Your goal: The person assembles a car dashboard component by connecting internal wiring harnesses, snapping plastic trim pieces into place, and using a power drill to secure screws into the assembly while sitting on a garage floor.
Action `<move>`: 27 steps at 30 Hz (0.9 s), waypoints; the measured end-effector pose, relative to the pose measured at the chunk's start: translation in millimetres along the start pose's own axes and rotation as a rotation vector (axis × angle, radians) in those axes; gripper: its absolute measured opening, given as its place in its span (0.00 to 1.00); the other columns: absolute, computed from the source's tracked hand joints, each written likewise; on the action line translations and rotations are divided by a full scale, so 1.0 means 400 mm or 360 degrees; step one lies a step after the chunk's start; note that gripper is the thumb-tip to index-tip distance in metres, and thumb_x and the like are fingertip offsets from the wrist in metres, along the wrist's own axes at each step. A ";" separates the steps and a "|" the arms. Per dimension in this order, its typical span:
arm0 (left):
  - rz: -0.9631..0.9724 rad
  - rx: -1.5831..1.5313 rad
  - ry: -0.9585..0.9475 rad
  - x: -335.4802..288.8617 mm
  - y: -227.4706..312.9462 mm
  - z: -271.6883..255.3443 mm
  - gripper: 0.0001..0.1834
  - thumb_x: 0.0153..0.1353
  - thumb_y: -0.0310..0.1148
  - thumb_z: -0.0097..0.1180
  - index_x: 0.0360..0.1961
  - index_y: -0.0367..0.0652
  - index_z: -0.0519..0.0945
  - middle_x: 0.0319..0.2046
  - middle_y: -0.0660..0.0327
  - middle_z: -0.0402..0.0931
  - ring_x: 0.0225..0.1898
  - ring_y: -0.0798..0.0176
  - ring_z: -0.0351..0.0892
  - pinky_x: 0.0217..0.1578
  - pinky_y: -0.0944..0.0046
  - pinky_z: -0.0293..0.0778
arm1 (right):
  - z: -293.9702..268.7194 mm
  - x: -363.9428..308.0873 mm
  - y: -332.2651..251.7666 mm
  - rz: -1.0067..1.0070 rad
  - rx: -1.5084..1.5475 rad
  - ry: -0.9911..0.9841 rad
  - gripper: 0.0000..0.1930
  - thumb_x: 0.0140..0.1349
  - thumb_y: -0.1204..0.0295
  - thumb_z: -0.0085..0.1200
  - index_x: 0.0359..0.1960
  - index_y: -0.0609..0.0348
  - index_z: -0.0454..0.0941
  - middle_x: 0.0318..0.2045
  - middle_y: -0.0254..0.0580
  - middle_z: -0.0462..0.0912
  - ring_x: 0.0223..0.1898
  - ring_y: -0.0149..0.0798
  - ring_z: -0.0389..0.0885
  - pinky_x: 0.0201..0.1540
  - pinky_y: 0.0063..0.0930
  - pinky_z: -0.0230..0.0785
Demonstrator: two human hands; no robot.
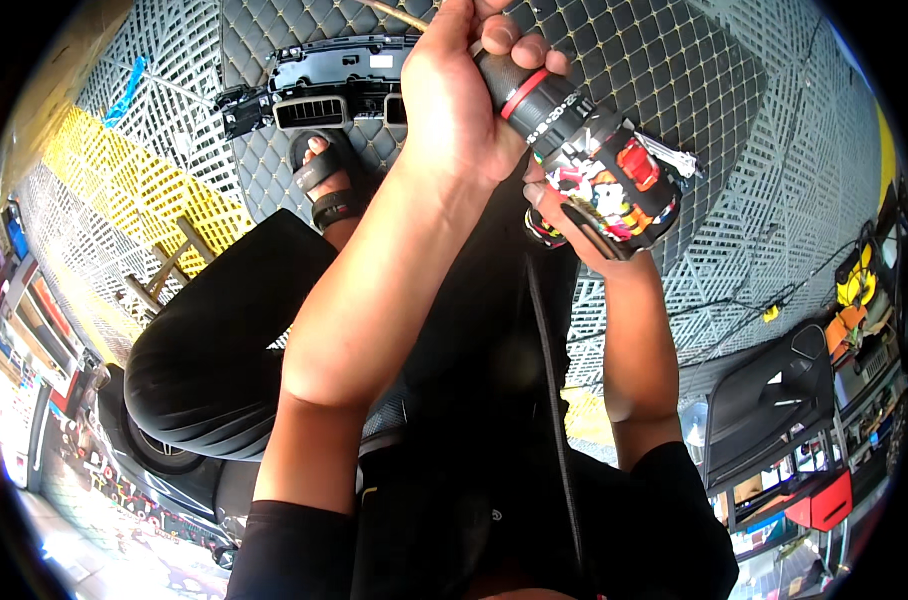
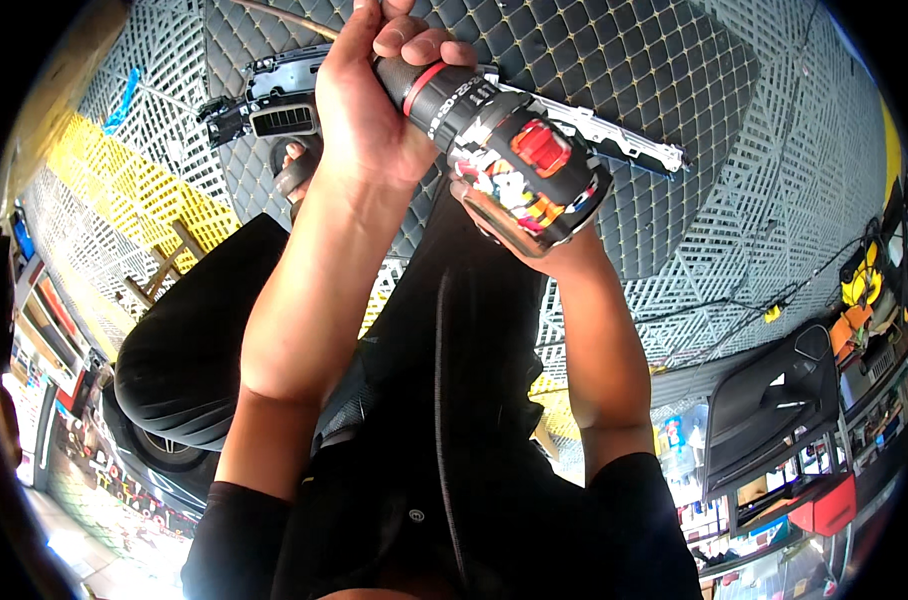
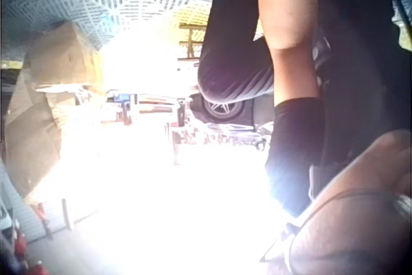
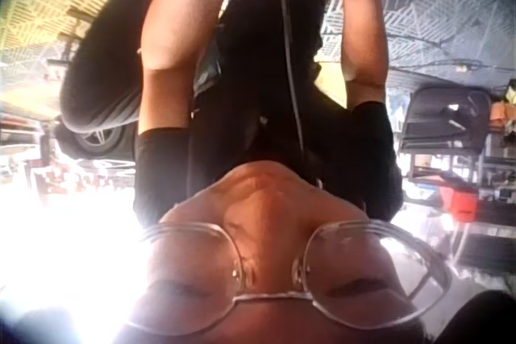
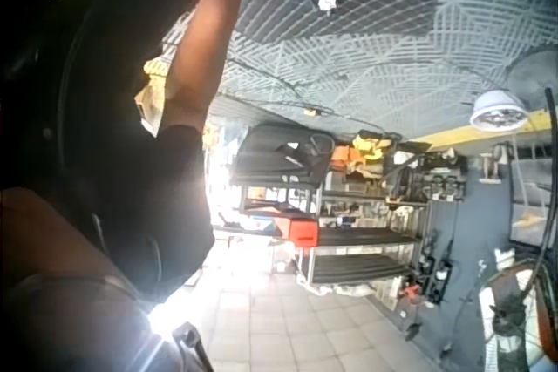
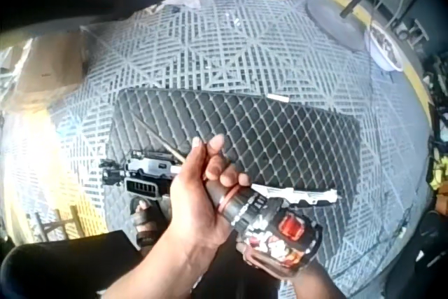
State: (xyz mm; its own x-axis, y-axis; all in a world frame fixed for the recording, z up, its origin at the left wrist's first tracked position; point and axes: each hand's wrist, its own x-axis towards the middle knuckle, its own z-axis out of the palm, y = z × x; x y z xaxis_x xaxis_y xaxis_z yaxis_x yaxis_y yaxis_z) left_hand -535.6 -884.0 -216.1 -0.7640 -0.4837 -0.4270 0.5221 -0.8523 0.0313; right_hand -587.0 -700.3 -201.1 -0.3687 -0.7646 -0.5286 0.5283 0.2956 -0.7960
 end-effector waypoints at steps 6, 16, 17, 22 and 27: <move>-0.0011 0.0366 0.0657 -0.080 -0.028 -0.003 0.17 0.80 0.41 0.42 0.42 0.39 0.74 0.24 0.63 0.71 0.26 0.60 0.75 0.34 0.53 0.80 | -0.012 -0.052 -0.014 -0.0177 -0.0895 0.0023 0.35 0.46 0.68 0.82 0.58 0.59 0.80 0.46 0.40 0.89 0.46 0.31 0.87 0.50 0.28 0.80; -0.0563 0.0538 0.0462 -0.205 -0.133 0.038 0.27 0.82 0.49 0.38 0.53 0.32 0.76 0.27 0.60 0.78 0.34 0.58 0.84 0.41 0.56 0.81 | -0.026 -0.301 0.012 0.0138 -0.0605 0.0289 0.32 0.55 0.75 0.72 0.64 0.61 0.76 0.49 0.43 0.87 0.45 0.30 0.85 0.47 0.25 0.78; -0.0647 0.0837 0.0206 -0.210 -0.151 0.033 0.33 0.81 0.54 0.36 0.62 0.32 0.74 0.37 0.57 0.81 0.42 0.57 0.84 0.50 0.53 0.80 | -0.041 -0.343 0.006 0.0178 -0.0630 0.0363 0.31 0.56 0.76 0.70 0.64 0.62 0.75 0.50 0.43 0.87 0.45 0.29 0.85 0.46 0.24 0.78; -0.1103 0.1083 0.0123 -0.188 -0.252 -0.091 0.39 0.79 0.59 0.36 0.69 0.29 0.67 0.65 0.46 0.71 0.63 0.50 0.76 0.65 0.50 0.72 | -0.108 -0.495 0.000 0.0284 -0.0752 0.0845 0.27 0.62 0.82 0.62 0.64 0.63 0.73 0.53 0.45 0.84 0.42 0.26 0.81 0.42 0.21 0.75; -0.1073 0.0979 0.0619 -0.154 -0.311 -0.183 0.30 0.81 0.49 0.41 0.65 0.29 0.67 0.60 0.46 0.75 0.59 0.51 0.80 0.60 0.54 0.78 | -0.146 -0.566 0.031 0.0067 -0.1454 0.0755 0.21 0.61 0.81 0.64 0.57 0.65 0.77 0.46 0.45 0.87 0.38 0.32 0.85 0.42 0.27 0.77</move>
State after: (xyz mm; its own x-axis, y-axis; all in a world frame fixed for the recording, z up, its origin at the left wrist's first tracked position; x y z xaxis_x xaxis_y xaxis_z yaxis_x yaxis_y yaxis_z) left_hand -525.8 -733.7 -260.0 -0.5936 0.1452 -0.7915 -0.3478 -0.9333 0.0897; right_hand -541.7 -490.3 -108.3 -0.7319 -0.4975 -0.4656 -0.1625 0.7910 -0.5899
